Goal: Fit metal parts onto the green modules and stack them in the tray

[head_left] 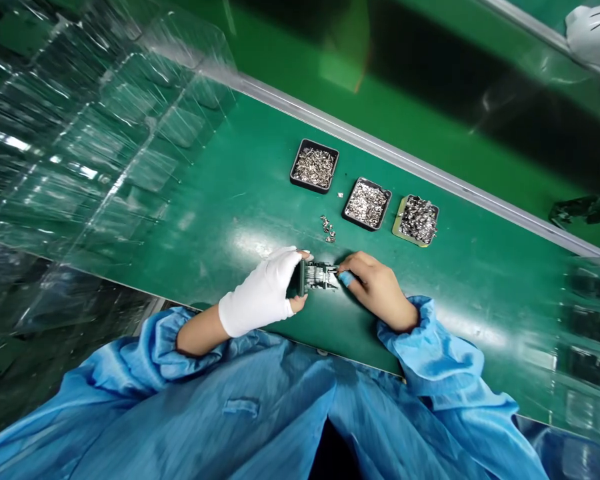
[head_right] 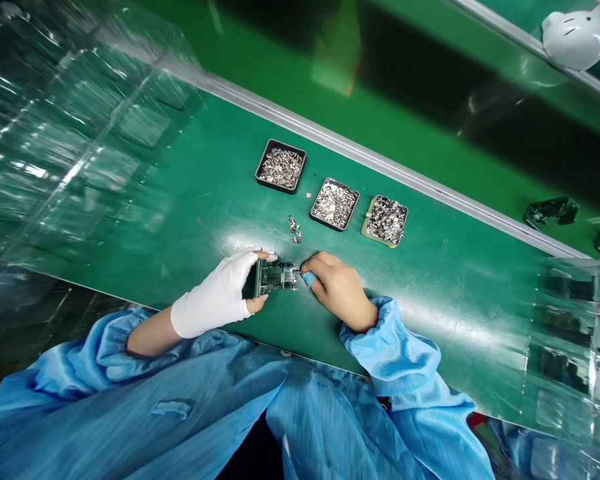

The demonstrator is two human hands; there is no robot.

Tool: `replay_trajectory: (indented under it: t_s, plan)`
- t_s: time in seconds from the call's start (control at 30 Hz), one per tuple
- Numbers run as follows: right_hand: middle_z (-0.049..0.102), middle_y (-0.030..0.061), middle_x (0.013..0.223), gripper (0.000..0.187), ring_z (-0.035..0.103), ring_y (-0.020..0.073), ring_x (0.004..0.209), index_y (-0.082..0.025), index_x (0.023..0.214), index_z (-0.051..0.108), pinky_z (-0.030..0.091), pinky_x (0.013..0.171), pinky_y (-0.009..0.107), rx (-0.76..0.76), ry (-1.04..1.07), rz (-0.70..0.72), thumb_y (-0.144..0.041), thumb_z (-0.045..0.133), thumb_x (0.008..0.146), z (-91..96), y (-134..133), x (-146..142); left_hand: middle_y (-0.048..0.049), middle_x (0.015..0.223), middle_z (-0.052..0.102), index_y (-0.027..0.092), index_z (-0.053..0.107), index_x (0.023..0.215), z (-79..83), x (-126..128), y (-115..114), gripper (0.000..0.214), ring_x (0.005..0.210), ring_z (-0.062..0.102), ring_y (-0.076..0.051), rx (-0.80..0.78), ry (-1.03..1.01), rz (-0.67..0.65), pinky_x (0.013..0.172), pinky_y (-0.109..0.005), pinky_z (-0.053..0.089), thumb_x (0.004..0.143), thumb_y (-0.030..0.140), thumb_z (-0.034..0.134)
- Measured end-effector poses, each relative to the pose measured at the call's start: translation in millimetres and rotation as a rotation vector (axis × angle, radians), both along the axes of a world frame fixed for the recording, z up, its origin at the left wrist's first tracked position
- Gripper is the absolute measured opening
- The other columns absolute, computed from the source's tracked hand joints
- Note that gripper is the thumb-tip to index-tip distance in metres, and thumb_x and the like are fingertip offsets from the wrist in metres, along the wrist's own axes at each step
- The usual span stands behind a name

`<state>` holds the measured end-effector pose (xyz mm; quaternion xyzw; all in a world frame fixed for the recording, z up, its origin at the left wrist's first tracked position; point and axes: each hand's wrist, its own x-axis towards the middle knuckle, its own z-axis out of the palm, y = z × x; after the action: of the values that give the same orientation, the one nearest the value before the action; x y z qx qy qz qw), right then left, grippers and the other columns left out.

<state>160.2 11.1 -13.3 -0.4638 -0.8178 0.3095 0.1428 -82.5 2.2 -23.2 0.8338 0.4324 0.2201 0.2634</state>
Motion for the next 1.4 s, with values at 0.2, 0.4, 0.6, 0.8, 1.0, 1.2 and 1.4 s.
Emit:
replay_trajectory:
  t_s: [0.2,0.4,0.6,0.8,1.0,1.2,1.4]
  plan:
    - [0.059,0.0047,0.088,0.022,0.058,0.022,0.085,-0.021,0.092,0.058,0.045,0.069,0.029,-0.027,-0.188,-0.01,-0.005,0.048,0.081,5.0,2.0,-6.4,-0.0156,0.116,0.059,0.014,0.044,0.12,1.3,-1.2,1.8,0.053,0.116,0.056,-0.032,-0.031,-0.011,0.0,0.097,-0.048,0.048,0.071,0.02,0.063]
    - [0.061,0.003,0.098,0.026,0.06,0.0184,0.086,-0.022,0.095,0.059,0.044,0.075,0.027,-0.159,-0.007,0.033,-0.003,0.05,0.081,7.1,5.0,3.6,-0.0161,0.117,0.059,0.014,0.043,0.12,0.8,-1.9,3.1,0.053,0.117,0.055,-0.033,-0.038,-0.001,-0.001,0.097,-0.049,0.048,0.072,0.022,0.063]
    - [0.062,0.0052,0.09,0.023,0.06,0.0212,0.082,-0.02,0.092,0.059,0.043,0.065,0.027,-0.132,-0.28,0.012,-0.003,0.05,0.078,15.8,-3.4,-7.6,-0.0161,0.119,0.059,0.014,0.044,0.12,-1.0,-2.0,2.1,0.053,0.118,0.054,-0.033,-0.043,-0.003,-0.009,0.098,-0.05,0.047,0.072,0.024,0.065]
    - [0.063,0.0074,0.111,0.015,0.056,0.0239,0.106,-0.021,0.101,0.065,0.043,0.093,0.038,-0.021,0.058,-0.124,-0.02,0.053,0.091,16.3,-3.0,13.3,-0.0155,0.123,0.057,0.017,0.043,0.12,-0.6,1.8,-1.3,0.051,0.122,0.053,-0.031,-0.053,-0.151,0.03,0.102,-0.049,0.045,0.074,0.021,0.066]
    - [0.064,0.0065,0.098,0.016,0.062,0.0202,0.092,-0.021,0.089,0.06,0.048,0.091,0.04,-0.079,0.388,-0.192,-0.036,0.055,0.093,20.2,-14.6,1.4,-0.0177,0.14,0.046,0.018,0.033,0.134,2.5,7.4,-5.6,0.065,0.133,0.043,-0.031,-0.049,-0.347,-0.053,0.108,-0.049,0.04,0.08,0.038,0.064]
    - [0.066,0.0065,0.105,0.013,0.056,0.0231,0.11,-0.022,0.101,0.06,0.012,0.115,0.053,0.29,0.07,0.094,-0.024,0.05,0.092,31.1,-31.3,-15.3,-0.0199,0.136,0.048,0.015,0.032,0.139,-0.8,11.9,-1.8,0.069,0.127,0.047,-0.035,0.131,-0.102,-0.04,0.104,-0.052,0.042,0.081,0.035,0.062]
    - [0.066,0.0079,0.1,0.021,0.059,0.0244,0.098,-0.023,0.1,0.062,0.046,0.09,0.043,0.473,-0.024,-0.469,-0.021,0.042,0.094,28.6,12.0,66.6,-0.0177,0.12,0.058,0.012,0.044,0.126,2.1,13.0,-0.8,0.056,0.113,0.056,-0.033,0.139,-0.015,-0.081,0.097,-0.05,0.048,0.076,0.027,0.064]
